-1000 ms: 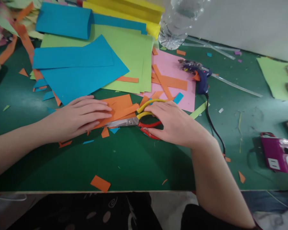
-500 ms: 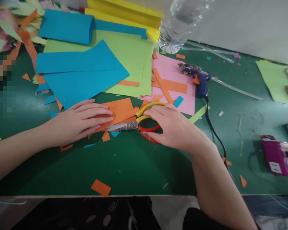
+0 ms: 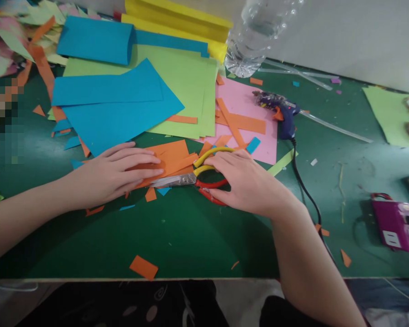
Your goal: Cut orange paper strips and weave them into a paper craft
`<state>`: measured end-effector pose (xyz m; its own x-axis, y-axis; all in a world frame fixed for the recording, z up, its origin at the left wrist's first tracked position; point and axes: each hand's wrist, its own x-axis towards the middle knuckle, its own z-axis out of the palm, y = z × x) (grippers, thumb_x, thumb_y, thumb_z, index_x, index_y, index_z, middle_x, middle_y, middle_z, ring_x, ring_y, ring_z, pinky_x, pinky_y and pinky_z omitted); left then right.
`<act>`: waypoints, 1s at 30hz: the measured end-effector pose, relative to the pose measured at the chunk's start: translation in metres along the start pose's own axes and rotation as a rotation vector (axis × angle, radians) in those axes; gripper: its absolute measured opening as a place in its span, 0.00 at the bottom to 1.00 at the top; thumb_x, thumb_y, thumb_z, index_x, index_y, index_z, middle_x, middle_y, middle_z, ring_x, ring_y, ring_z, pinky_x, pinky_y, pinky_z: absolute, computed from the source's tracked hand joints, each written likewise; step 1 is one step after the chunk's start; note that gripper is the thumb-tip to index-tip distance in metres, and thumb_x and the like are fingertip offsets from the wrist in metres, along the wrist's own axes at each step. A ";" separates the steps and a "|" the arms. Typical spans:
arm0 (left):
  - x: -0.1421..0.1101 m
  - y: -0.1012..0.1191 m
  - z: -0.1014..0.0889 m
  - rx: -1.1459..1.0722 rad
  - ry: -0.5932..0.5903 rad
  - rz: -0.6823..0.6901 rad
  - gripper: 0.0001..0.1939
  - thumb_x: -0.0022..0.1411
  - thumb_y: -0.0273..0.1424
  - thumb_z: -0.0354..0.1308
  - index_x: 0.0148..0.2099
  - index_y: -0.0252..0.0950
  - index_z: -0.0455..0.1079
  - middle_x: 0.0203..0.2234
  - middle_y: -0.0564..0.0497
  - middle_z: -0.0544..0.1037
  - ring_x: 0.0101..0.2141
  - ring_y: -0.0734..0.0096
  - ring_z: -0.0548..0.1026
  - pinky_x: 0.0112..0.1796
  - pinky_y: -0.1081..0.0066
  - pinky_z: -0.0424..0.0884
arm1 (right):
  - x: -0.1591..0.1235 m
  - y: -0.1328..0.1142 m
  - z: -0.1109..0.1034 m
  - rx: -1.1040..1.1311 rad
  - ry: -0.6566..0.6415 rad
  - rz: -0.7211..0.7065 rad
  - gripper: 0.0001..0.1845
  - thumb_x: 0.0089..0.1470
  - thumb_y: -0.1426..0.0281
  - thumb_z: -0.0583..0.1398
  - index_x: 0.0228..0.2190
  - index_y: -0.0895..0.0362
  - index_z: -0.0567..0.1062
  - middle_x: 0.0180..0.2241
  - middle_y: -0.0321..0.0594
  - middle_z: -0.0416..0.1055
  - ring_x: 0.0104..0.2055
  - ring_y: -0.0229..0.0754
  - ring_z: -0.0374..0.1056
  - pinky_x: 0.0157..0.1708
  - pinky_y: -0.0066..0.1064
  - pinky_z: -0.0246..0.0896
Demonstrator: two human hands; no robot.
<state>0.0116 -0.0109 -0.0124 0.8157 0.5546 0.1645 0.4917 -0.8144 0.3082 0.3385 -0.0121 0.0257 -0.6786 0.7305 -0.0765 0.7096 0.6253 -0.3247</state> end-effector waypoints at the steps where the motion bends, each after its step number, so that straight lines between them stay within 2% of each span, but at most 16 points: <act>1: 0.000 0.000 0.000 0.000 0.001 -0.003 0.18 0.75 0.28 0.42 0.61 0.43 0.66 0.59 0.49 0.70 0.62 0.61 0.63 0.63 0.54 0.52 | 0.000 0.000 0.000 0.005 -0.007 0.005 0.22 0.56 0.57 0.60 0.49 0.54 0.70 0.50 0.47 0.74 0.53 0.55 0.69 0.54 0.50 0.57; 10: 0.000 0.000 0.001 0.007 0.014 -0.005 0.19 0.74 0.26 0.42 0.60 0.44 0.66 0.59 0.49 0.70 0.61 0.61 0.64 0.63 0.53 0.54 | 0.000 -0.002 0.000 0.005 -0.026 0.010 0.22 0.57 0.56 0.60 0.49 0.52 0.69 0.51 0.46 0.73 0.54 0.56 0.69 0.53 0.53 0.58; 17: 0.000 -0.001 0.001 0.004 0.009 -0.001 0.19 0.75 0.28 0.41 0.60 0.43 0.66 0.59 0.49 0.70 0.61 0.61 0.64 0.63 0.53 0.53 | 0.001 -0.005 0.000 -0.037 0.006 -0.023 0.23 0.57 0.56 0.60 0.50 0.56 0.70 0.49 0.48 0.74 0.52 0.57 0.69 0.53 0.51 0.58; 25: 0.001 0.000 0.000 0.006 0.028 0.013 0.18 0.75 0.28 0.42 0.60 0.41 0.67 0.59 0.48 0.70 0.60 0.60 0.65 0.62 0.54 0.55 | 0.001 -0.006 -0.003 -0.015 0.019 -0.052 0.21 0.57 0.57 0.59 0.50 0.51 0.72 0.49 0.45 0.75 0.52 0.56 0.69 0.51 0.49 0.59; 30: 0.000 0.000 -0.001 -0.004 0.019 0.005 0.19 0.75 0.28 0.42 0.60 0.42 0.67 0.59 0.49 0.70 0.61 0.61 0.64 0.63 0.53 0.53 | 0.000 -0.006 -0.003 -0.036 0.013 -0.052 0.21 0.57 0.57 0.59 0.48 0.55 0.72 0.48 0.48 0.75 0.51 0.56 0.70 0.52 0.48 0.58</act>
<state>0.0116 -0.0110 -0.0117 0.8119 0.5540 0.1841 0.4864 -0.8164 0.3113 0.3350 -0.0147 0.0301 -0.7128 0.6997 -0.0484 0.6797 0.6722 -0.2935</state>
